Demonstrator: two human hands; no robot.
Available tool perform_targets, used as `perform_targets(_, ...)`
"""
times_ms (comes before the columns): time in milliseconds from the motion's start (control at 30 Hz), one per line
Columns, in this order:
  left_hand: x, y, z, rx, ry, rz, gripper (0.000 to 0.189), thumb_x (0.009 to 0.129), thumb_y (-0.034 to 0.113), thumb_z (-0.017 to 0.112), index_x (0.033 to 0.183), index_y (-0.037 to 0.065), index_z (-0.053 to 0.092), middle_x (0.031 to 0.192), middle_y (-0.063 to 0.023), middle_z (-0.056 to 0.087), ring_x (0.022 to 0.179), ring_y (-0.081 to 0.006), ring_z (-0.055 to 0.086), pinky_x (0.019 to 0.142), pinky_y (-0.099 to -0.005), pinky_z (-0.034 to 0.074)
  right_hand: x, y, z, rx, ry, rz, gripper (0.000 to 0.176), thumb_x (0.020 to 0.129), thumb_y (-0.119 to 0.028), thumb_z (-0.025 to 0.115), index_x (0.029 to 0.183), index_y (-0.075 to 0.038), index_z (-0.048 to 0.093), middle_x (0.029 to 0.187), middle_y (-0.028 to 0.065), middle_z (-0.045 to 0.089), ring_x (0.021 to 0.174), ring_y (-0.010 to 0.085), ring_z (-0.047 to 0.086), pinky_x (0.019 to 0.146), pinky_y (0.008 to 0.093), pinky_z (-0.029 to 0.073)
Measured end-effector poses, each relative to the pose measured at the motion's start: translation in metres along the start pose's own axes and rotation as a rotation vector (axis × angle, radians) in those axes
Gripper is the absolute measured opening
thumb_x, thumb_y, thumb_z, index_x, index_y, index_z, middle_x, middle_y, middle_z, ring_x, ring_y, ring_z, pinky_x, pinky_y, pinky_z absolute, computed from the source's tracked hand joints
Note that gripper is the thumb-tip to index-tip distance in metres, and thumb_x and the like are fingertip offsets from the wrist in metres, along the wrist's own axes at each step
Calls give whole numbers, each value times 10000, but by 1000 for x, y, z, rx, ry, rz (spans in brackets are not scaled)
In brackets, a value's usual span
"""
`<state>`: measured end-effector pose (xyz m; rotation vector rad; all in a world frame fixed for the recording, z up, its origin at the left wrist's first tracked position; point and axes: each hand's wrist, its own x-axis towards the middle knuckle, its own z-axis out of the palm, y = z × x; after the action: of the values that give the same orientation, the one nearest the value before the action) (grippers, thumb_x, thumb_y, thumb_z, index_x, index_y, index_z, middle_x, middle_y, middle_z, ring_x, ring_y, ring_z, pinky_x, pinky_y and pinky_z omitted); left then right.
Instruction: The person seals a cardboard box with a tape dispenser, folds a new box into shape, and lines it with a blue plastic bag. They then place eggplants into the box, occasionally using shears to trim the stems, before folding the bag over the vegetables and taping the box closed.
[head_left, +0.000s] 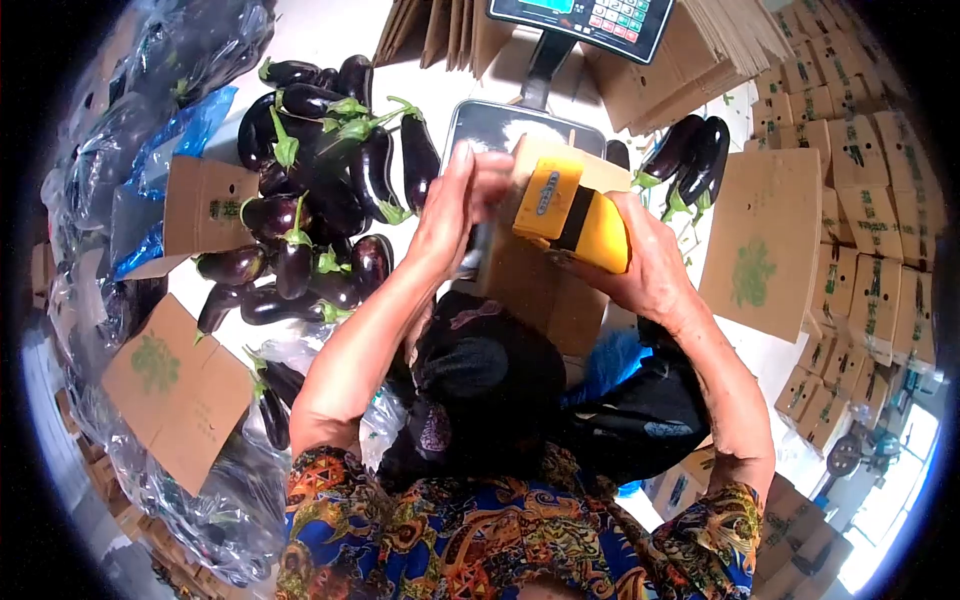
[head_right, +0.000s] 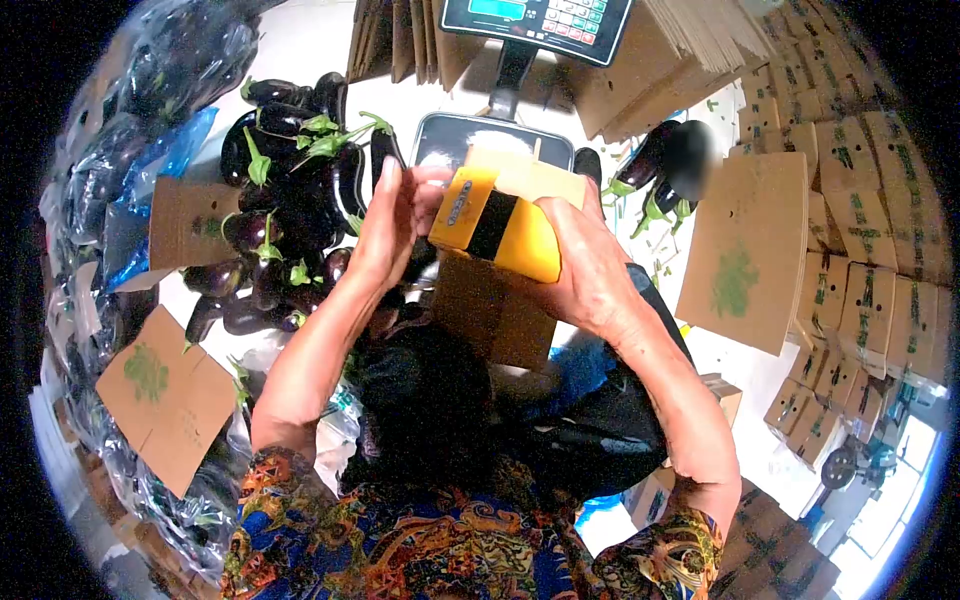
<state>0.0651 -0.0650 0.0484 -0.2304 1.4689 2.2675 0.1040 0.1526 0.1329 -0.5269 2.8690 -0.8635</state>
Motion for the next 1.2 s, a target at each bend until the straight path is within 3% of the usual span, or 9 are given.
perform_targets(67,-14,3,-3,10,-120,-47,633,992,525,276,1119,-7,593,954,-56,634,821,-104,540,714,-244,401,0,2,1,-5,-28,-2,561,710,-273,810,1118,-60,489,976,191,633,912,375,626,769,404,500)
perform_targets(267,-22,22,3,406,-125,-13,300,997,242,454,1097,10,616,922,-31,640,852,-92,582,772,-252,465,3,-8,-1,-9,-82,22,508,724,-216,773,1112,-57,485,985,206,614,956,403,599,786,431,495)
perform_targets(367,-23,13,4,232,-74,-57,239,974,192,510,1095,19,621,922,-30,645,827,-83,579,741,-227,463,7,-15,-8,-32,-160,37,523,720,-186,743,1135,-51,454,988,231,601,960,422,580,784,470,496)
perform_targets(467,-16,-15,-2,160,-38,16,241,977,200,508,1071,10,623,930,-28,647,838,-74,573,746,-231,464,12,-23,-13,-131,-232,46,516,734,-208,726,1138,-49,446,963,241,604,892,420,603,738,477,505)
perform_targets(633,-8,-44,1,321,-8,255,238,959,202,531,1026,-8,622,876,-42,641,792,-103,553,723,-267,463,9,-14,-12,-253,-268,60,540,739,-253,718,1145,-37,436,919,251,604,814,431,610,693,478,506)
perform_targets(833,-11,-24,-11,468,178,133,225,935,186,554,885,-14,646,738,-12,608,671,-100,528,623,-260,442,1,-8,-12,-203,-227,26,576,720,-299,739,1140,-31,452,886,251,605,784,427,617,673,478,511)
perform_targets(1000,3,-65,-84,85,207,126,270,946,244,557,745,64,560,663,32,498,522,-48,371,480,-205,297,2,-6,-27,-252,-316,63,590,714,-311,753,1165,-39,487,855,232,611,776,415,624,675,457,516)
perform_targets(1133,6,-87,-100,40,179,131,302,959,275,543,731,78,540,670,51,490,533,-41,370,488,-202,301,8,-7,-24,-284,-307,-1,560,715,-308,758,1134,-49,492,821,222,609,730,405,623,640,454,510)
perform_targets(1200,16,-114,-105,255,245,163,313,966,312,528,760,78,558,646,56,455,578,-63,422,511,-241,355,9,-8,-25,-319,-329,3,550,715,-302,761,1124,-52,489,816,219,608,722,402,621,630,454,505)
